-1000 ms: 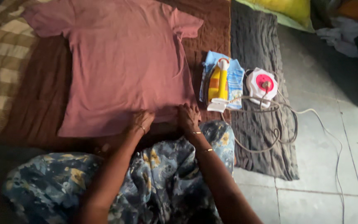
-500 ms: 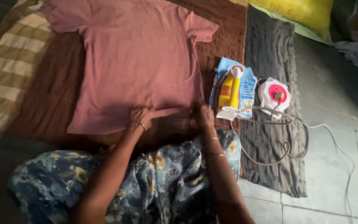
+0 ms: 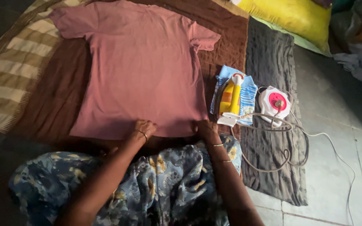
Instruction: The person irons a pink t-shirt laid out on a brown mat on the floor. They smooth the fabric with their hands, use a yellow iron to press the shirt, and adjust the garment's position to iron different sections.
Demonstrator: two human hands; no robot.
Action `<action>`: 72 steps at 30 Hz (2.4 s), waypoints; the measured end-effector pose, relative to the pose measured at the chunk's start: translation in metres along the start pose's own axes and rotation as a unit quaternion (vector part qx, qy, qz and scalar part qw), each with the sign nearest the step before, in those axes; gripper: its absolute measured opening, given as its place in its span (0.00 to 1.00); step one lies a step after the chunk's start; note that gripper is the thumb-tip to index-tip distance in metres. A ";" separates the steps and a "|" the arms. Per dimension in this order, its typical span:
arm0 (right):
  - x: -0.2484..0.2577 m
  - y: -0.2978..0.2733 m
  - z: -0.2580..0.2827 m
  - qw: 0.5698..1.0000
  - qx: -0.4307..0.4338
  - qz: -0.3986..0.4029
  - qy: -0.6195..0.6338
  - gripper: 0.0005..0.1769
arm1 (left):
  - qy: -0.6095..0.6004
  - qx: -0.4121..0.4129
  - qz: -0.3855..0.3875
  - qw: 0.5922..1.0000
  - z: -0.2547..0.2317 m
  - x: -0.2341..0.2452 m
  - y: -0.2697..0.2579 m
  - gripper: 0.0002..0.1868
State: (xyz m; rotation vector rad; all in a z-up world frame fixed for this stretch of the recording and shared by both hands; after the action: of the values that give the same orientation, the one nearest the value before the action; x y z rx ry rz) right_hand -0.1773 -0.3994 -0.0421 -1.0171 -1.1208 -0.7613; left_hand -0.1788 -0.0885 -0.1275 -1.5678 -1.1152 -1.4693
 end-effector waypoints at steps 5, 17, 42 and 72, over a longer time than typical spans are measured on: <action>-0.006 0.006 -0.001 0.999 -0.019 0.045 -0.019 0.11 | 0.015 0.289 0.139 0.947 0.076 -0.008 -0.035 0.11; 0.015 -0.007 0.006 0.992 -0.118 0.029 -0.025 0.29 | -0.211 0.226 0.184 0.933 0.093 0.046 -0.051 0.09; 0.032 -0.013 0.022 0.992 -0.097 0.082 -0.014 0.24 | -0.230 0.666 0.204 0.680 0.233 0.049 -0.094 0.06; 0.055 -0.023 0.088 0.987 0.156 0.035 0.007 0.19 | -0.117 0.137 0.103 0.978 0.041 0.051 -0.045 0.06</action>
State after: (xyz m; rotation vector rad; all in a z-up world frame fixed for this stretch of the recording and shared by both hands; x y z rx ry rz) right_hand -0.2137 -0.3256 0.0259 -0.7819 -1.1451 -0.5160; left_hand -0.2052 -0.0275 -0.0839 -1.6313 -1.1909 -0.9680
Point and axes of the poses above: each hand's wrist, its own y-axis towards the middle knuckle, its own x-axis out of the back of the hand, z = x × y, the point moved 3 cm from there along y, towards the middle knuckle, and after that the axes turned 12 degrees about x, right-handed, at the moved point
